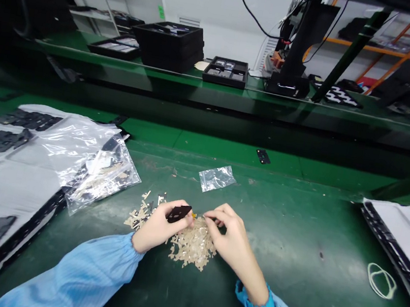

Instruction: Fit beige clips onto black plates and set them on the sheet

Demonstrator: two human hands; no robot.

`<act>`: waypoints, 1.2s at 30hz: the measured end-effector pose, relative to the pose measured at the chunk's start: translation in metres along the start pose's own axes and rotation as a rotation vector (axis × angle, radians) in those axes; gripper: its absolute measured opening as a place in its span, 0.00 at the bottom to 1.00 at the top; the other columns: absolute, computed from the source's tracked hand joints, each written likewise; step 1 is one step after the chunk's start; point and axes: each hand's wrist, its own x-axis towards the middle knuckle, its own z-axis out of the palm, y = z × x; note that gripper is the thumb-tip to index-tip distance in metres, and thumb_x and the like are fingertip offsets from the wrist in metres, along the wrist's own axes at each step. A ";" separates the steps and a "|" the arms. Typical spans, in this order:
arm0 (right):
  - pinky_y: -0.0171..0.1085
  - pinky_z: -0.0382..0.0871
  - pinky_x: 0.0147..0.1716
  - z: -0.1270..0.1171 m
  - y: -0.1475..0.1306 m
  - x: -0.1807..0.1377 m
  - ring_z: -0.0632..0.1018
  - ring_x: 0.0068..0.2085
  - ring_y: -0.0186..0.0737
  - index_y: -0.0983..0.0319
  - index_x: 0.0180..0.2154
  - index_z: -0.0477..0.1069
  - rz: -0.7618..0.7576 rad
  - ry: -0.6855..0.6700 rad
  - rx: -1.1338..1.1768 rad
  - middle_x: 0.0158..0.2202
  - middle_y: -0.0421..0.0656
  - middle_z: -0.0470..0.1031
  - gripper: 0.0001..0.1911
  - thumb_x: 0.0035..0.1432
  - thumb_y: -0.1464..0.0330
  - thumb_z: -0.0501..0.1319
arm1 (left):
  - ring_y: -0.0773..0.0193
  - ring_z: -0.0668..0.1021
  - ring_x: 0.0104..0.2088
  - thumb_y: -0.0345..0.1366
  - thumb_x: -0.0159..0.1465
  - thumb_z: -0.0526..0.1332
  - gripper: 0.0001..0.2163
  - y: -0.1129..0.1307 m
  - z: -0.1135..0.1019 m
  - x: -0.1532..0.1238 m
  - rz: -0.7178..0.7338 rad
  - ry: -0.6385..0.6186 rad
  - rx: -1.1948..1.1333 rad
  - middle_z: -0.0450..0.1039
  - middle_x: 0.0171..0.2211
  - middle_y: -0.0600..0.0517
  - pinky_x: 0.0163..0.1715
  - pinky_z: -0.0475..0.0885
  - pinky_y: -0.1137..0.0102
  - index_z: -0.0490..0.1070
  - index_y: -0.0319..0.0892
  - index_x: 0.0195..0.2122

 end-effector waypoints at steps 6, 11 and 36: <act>0.35 0.73 0.33 0.011 -0.003 0.003 0.76 0.33 0.38 0.63 0.31 0.75 0.126 -0.025 0.419 0.32 0.43 0.71 0.08 0.55 0.65 0.61 | 0.67 0.73 0.26 0.32 0.55 0.60 0.03 0.007 0.002 -0.002 0.042 -0.046 -0.024 0.71 0.24 0.53 0.29 0.68 0.73 0.70 0.39 0.26; 0.34 0.73 0.28 0.014 -0.005 0.001 0.74 0.28 0.36 0.64 0.27 0.73 0.182 0.015 0.426 0.28 0.42 0.69 0.06 0.52 0.68 0.61 | 0.68 0.71 0.25 0.36 0.57 0.61 0.05 0.005 0.004 -0.003 0.098 0.002 0.016 0.71 0.27 0.51 0.25 0.66 0.74 0.70 0.39 0.28; 0.31 0.68 0.27 0.022 -0.010 -0.005 0.74 0.29 0.35 0.64 0.31 0.73 -0.098 0.129 0.153 0.30 0.44 0.71 0.07 0.57 0.75 0.56 | 0.66 0.74 0.27 0.25 0.56 0.60 0.04 0.005 0.006 -0.009 0.453 0.132 0.297 0.72 0.27 0.49 0.27 0.68 0.73 0.74 0.37 0.28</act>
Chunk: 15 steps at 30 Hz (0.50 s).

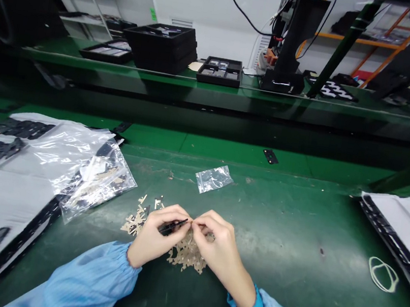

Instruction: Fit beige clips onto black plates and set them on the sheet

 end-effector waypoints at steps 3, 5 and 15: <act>0.31 0.67 0.27 0.000 0.001 0.001 0.74 0.29 0.34 0.64 0.31 0.73 -0.014 -0.007 -0.010 0.30 0.44 0.72 0.07 0.57 0.75 0.56 | 0.66 0.74 0.27 0.25 0.55 0.60 0.04 -0.001 0.001 -0.001 -0.021 -0.003 0.007 0.72 0.26 0.49 0.27 0.68 0.73 0.74 0.38 0.28; 0.31 0.67 0.27 0.001 0.001 0.001 0.74 0.29 0.34 0.64 0.31 0.74 -0.017 -0.019 -0.009 0.29 0.44 0.71 0.08 0.56 0.75 0.56 | 0.67 0.74 0.27 0.25 0.55 0.60 0.04 -0.003 0.002 -0.001 -0.049 0.006 0.012 0.71 0.26 0.50 0.26 0.67 0.73 0.74 0.38 0.27; 0.33 0.72 0.28 -0.003 0.003 0.003 0.75 0.29 0.36 0.64 0.29 0.73 0.189 0.023 0.214 0.30 0.44 0.70 0.06 0.56 0.70 0.59 | 0.70 0.69 0.22 0.29 0.56 0.60 0.04 0.000 0.000 -0.001 -0.174 0.040 -0.001 0.70 0.26 0.51 0.19 0.61 0.75 0.72 0.38 0.25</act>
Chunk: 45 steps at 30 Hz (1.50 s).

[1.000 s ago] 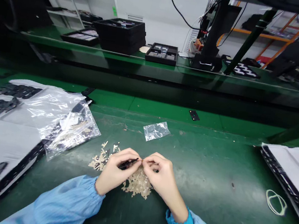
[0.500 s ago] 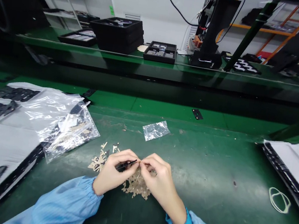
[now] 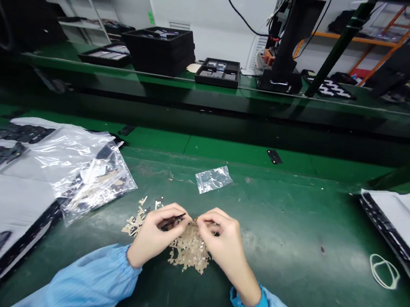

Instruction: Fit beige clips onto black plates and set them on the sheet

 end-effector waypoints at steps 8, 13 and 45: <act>0.30 0.68 0.24 0.003 -0.001 -0.001 0.73 0.27 0.34 0.65 0.28 0.73 -0.099 -0.057 -0.125 0.28 0.43 0.69 0.07 0.55 0.73 0.57 | 0.65 0.75 0.29 0.27 0.56 0.60 0.03 -0.003 0.002 -0.002 0.084 -0.036 0.006 0.72 0.27 0.49 0.28 0.68 0.72 0.73 0.38 0.27; 0.29 0.67 0.26 0.002 -0.001 -0.002 0.72 0.28 0.33 0.64 0.28 0.72 -0.172 -0.096 -0.187 0.28 0.42 0.69 0.08 0.55 0.76 0.56 | 0.66 0.73 0.26 0.26 0.54 0.59 0.04 -0.003 0.000 -0.001 0.071 -0.079 0.026 0.70 0.24 0.51 0.25 0.66 0.73 0.72 0.38 0.24; 0.35 0.76 0.24 -0.025 0.001 0.012 0.75 0.26 0.36 0.65 0.27 0.75 0.156 0.263 0.194 0.27 0.44 0.74 0.13 0.47 0.60 0.67 | 0.63 0.75 0.33 0.25 0.56 0.58 0.10 -0.011 -0.010 -0.001 0.133 -0.241 0.431 0.72 0.32 0.52 0.33 0.67 0.71 0.74 0.45 0.35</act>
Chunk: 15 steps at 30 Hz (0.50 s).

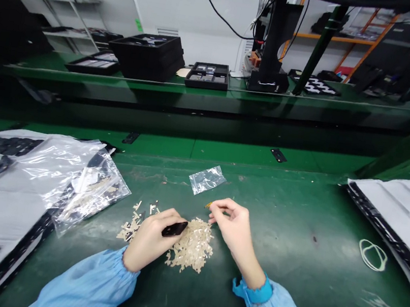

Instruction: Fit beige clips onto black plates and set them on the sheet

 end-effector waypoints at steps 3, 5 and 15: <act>0.34 0.75 0.24 0.005 0.002 -0.003 0.75 0.26 0.36 0.64 0.26 0.74 -0.015 -0.047 -0.033 0.27 0.43 0.73 0.12 0.48 0.60 0.66 | 0.63 0.74 0.29 0.32 0.57 0.60 0.01 0.001 0.001 0.000 -0.034 0.019 0.105 0.69 0.28 0.53 0.29 0.65 0.71 0.71 0.43 0.29; 0.34 0.75 0.24 0.006 0.005 -0.003 0.75 0.26 0.35 0.64 0.26 0.74 -0.026 -0.061 -0.050 0.26 0.42 0.72 0.12 0.49 0.60 0.65 | 0.64 0.73 0.28 0.34 0.58 0.60 0.04 0.002 0.001 0.001 -0.049 0.035 0.132 0.67 0.27 0.54 0.28 0.64 0.71 0.68 0.43 0.27; 0.33 0.76 0.22 0.020 0.018 -0.012 0.75 0.24 0.35 0.63 0.28 0.72 -0.040 -0.119 -0.103 0.25 0.40 0.68 0.09 0.53 0.63 0.62 | 0.64 0.74 0.34 0.28 0.60 0.58 0.06 0.018 0.003 -0.002 0.073 0.257 -0.206 0.69 0.33 0.50 0.35 0.68 0.71 0.71 0.43 0.37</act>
